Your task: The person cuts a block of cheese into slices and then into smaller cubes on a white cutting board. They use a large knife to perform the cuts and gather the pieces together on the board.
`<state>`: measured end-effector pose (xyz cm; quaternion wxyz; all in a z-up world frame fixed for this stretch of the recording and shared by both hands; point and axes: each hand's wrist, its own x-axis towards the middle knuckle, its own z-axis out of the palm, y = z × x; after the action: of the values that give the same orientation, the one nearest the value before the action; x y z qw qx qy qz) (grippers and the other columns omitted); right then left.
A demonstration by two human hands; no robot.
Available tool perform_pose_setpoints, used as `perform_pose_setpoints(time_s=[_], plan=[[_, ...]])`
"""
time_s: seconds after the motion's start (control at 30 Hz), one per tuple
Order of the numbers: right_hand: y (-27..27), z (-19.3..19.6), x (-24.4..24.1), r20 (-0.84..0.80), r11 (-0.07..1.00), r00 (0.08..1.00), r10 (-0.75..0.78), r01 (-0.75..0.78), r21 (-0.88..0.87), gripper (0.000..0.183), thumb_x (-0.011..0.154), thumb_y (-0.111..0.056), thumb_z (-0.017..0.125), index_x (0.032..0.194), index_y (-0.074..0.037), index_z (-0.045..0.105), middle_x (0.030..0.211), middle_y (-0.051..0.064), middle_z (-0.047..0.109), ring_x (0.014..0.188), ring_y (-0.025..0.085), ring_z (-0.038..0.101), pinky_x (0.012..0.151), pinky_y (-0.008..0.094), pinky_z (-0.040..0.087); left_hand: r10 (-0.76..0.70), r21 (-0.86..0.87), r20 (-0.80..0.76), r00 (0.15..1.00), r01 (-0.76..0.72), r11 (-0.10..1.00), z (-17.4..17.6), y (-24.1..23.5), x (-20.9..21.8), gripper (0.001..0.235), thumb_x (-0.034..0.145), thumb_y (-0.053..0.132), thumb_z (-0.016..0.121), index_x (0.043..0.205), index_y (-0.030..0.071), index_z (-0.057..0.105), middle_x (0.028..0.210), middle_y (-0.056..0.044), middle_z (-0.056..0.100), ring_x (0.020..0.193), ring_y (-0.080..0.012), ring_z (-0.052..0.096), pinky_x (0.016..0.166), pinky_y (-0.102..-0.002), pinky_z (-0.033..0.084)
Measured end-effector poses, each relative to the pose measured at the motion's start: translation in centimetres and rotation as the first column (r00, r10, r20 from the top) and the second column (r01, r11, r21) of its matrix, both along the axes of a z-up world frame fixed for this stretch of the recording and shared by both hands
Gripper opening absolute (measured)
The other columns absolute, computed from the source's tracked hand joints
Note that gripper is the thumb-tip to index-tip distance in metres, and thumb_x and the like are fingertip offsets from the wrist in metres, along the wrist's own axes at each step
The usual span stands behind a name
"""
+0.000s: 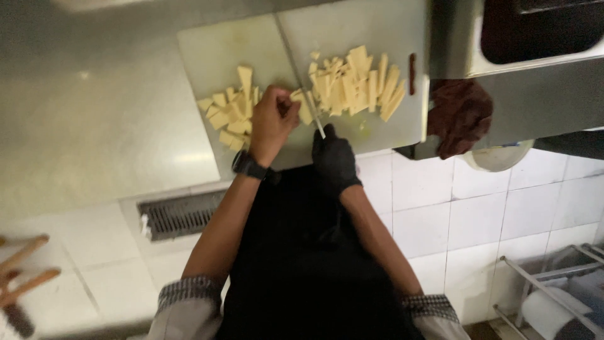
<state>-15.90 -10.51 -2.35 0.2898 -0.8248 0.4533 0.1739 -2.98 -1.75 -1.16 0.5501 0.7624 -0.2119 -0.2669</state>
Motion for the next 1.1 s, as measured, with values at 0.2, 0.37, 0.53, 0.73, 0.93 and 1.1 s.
perform_pose_setpoints(time_s=[0.2, 0.37, 0.53, 0.73, 0.93, 1.1], plan=[[-2.3, -0.5, 1.4, 0.284, 0.997, 0.958, -0.050, 0.034, 0.062, 0.047, 0.093, -0.040, 0.044, 0.112, 0.000, 0.058, 0.079, 0.032, 0.063, 0.082, 0.051, 0.062, 0.062, 0.058, 0.052, -0.016, 0.008, 0.025, 1.000, 0.015, 1.000, 1.1, 0.1, -0.2, 0.020, 0.091, 0.007, 0.059, 0.102, -0.006, 0.049, 0.080, -0.018, 0.058, 0.063, -0.0242, 0.066, 0.045, -0.033, 0.058], [-1.3, 6.7, 1.5, 0.150, 0.999, 0.989, 0.001, 0.004, -0.035, 0.047, 0.094, -0.044, 0.042, 0.117, -0.006, 0.057, 0.079, 0.031, 0.064, 0.085, 0.047, 0.063, 0.065, 0.056, 0.052, 0.083, 0.002, -0.080, 0.993, -0.083, 0.997, 1.5, 0.5, -0.7, 0.027, 0.088, 0.011, 0.063, 0.105, -0.005, 0.049, 0.082, -0.019, 0.059, 0.064, -0.0225, 0.066, 0.051, -0.032, 0.058], [0.1, 1.8, 0.7, 0.093, 0.999, 0.995, 0.019, -0.017, -0.028, 0.047, 0.093, -0.043, 0.040, 0.115, -0.006, 0.058, 0.076, 0.030, 0.064, 0.083, 0.046, 0.064, 0.065, 0.056, 0.052, 0.127, 0.013, -0.068, 0.990, -0.127, 0.992, 1.7, 0.1, -1.2, 0.023, 0.088, 0.008, 0.062, 0.103, -0.005, 0.051, 0.081, -0.021, 0.060, 0.063, -0.0270, 0.067, 0.050, -0.034, 0.057], [-0.4, 0.9, 0.7, 0.105, 0.999, 0.994, 0.034, -0.033, -0.018, 0.044, 0.092, -0.040, 0.043, 0.114, -0.005, 0.058, 0.076, 0.030, 0.064, 0.082, 0.047, 0.064, 0.065, 0.056, 0.053, 0.122, 0.035, 0.030, 0.992, -0.123, 0.992, 1.5, -0.1, -1.1, 0.018, 0.087, 0.006, 0.063, 0.099, -0.004, 0.053, 0.079, -0.021, 0.061, 0.062, -0.0295, 0.067, 0.050, -0.037, 0.055], [0.0, 1.0, 1.1, 0.140, 1.000, 0.990, 0.006, -0.010, 0.026, 0.042, 0.092, -0.038, 0.042, 0.110, -0.004, 0.058, 0.073, 0.030, 0.063, 0.078, 0.047, 0.064, 0.062, 0.056, 0.052, 0.121, 0.051, 0.075, 0.990, -0.125, 0.991, 0.9, -0.1, -0.8, 0.018, 0.089, 0.006, 0.061, 0.100, -0.005, 0.054, 0.081, -0.022, 0.060, 0.068, -0.0351, 0.066, 0.052, -0.039, 0.054], [-1.3, -1.7, 1.1, 0.262, 0.999, 0.964, 0.046, -0.051, 0.012, 0.036, 0.094, -0.032, 0.043, 0.104, -0.001, 0.059, 0.071, 0.030, 0.062, 0.076, 0.047, 0.064, 0.056, 0.056, 0.051, 0.152, 0.084, 0.161, 0.975, -0.167, 0.982, 0.6, -0.6, -1.0, 0.017, 0.088, 0.009, 0.062, 0.099, -0.003, 0.056, 0.081, -0.021, 0.062, 0.072, -0.0367, 0.065, 0.055, -0.041, 0.053]])
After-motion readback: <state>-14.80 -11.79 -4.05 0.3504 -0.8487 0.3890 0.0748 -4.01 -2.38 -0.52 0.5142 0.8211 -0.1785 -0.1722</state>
